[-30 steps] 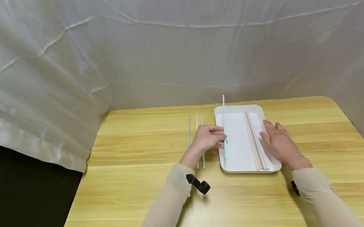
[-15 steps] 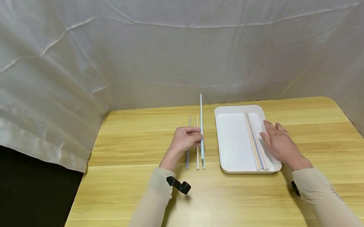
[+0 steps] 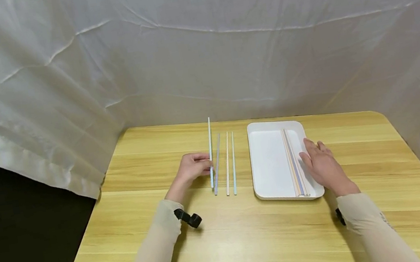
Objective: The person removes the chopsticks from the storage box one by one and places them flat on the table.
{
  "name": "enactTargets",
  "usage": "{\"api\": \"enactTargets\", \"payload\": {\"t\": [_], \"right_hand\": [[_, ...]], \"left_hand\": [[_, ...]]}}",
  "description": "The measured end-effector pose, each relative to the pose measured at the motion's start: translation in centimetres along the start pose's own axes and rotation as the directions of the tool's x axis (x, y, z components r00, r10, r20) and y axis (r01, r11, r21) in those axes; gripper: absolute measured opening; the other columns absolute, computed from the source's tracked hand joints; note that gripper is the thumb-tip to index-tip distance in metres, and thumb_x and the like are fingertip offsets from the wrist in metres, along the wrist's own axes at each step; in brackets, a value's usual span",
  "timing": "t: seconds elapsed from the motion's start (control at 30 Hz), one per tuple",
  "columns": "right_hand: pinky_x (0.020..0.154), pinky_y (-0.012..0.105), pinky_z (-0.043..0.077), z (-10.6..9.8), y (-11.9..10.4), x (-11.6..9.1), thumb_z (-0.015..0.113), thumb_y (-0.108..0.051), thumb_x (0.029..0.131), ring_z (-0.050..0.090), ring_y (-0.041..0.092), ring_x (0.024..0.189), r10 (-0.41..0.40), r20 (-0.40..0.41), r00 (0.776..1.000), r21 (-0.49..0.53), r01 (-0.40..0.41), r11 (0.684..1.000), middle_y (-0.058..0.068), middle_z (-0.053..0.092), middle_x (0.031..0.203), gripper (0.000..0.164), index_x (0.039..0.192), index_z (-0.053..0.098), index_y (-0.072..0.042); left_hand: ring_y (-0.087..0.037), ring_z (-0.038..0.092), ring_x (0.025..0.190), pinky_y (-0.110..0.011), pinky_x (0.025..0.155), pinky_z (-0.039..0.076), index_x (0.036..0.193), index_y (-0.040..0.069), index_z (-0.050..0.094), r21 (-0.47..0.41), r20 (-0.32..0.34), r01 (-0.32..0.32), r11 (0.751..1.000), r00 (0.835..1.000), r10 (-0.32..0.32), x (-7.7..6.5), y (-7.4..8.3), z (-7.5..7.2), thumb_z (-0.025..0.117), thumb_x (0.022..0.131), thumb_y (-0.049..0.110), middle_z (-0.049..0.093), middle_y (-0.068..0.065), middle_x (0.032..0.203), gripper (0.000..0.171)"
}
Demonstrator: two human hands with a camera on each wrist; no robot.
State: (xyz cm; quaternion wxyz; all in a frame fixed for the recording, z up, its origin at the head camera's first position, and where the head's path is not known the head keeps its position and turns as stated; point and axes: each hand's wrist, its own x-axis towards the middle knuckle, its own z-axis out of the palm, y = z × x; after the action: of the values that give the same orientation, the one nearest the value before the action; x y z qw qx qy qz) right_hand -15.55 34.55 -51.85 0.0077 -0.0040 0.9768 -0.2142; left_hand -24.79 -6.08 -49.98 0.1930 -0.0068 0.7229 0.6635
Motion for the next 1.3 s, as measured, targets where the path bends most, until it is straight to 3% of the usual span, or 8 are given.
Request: {"api": "enactTargets", "payload": {"t": [0.2, 0.37, 0.87, 1.3], "right_hand": [[0.129, 0.071, 0.013, -0.1, -0.1, 0.0, 0.026, -0.044, 0.116, 0.013, 0.062, 0.154, -0.002, 0.0, 1.0, 0.0, 0.002, 1.0, 0.035, 0.023, 0.168, 0.07, 0.165, 0.016, 0.005], [0.129, 0.072, 0.013, -0.3, 0.0, -0.1, 0.026, -0.043, 0.116, 0.012, 0.062, 0.155, 0.001, 0.002, 1.0, 0.0, -0.001, 1.0, 0.035, 0.023, 0.168, 0.07, 0.165, 0.015, 0.005], [0.129, 0.071, 0.012, -0.4, 0.0, -0.4, 0.025, -0.044, 0.116, 0.011, 0.062, 0.155, 0.012, 0.011, 1.0, 0.001, -0.012, 1.0, 0.034, 0.021, 0.169, 0.071, 0.166, 0.014, 0.005], [0.128, 0.072, 0.012, -0.3, 0.2, -0.2, 0.025, -0.045, 0.116, 0.012, 0.062, 0.155, 0.016, 0.012, 1.0, -0.005, -0.016, 1.0, 0.035, 0.022, 0.168, 0.071, 0.166, 0.014, 0.004]], "left_hand": [[-0.028, 0.078, 0.088, -0.032, 0.08, 0.068, 0.126, -0.014, 0.067, 0.061, -0.032, 0.028, 0.998, 0.999, -0.026, -0.2, -0.7, -1.5, 0.07, 0.093, -0.006, 0.073, -0.032, 0.116, 0.034], [-0.028, 0.078, 0.088, -0.032, 0.079, 0.068, 0.124, -0.012, 0.069, 0.098, -0.036, 0.047, 0.994, 0.998, -0.044, -0.4, -1.1, -1.8, 0.071, 0.094, -0.005, 0.074, -0.029, 0.114, 0.031], [-0.022, 0.079, 0.081, -0.031, 0.072, 0.068, 0.118, -0.007, 0.075, 0.31, -0.042, 0.053, 0.949, 0.998, -0.042, -0.6, -1.0, -1.0, 0.075, 0.094, 0.003, 0.077, -0.023, 0.108, 0.026], [-0.014, 0.073, 0.059, -0.028, 0.058, 0.065, 0.095, 0.0, 0.081, 0.434, -0.112, 0.025, 0.901, 0.993, 0.027, -1.0, -0.8, 0.2, 0.08, 0.089, 0.005, 0.079, -0.015, 0.087, 0.008]]}}
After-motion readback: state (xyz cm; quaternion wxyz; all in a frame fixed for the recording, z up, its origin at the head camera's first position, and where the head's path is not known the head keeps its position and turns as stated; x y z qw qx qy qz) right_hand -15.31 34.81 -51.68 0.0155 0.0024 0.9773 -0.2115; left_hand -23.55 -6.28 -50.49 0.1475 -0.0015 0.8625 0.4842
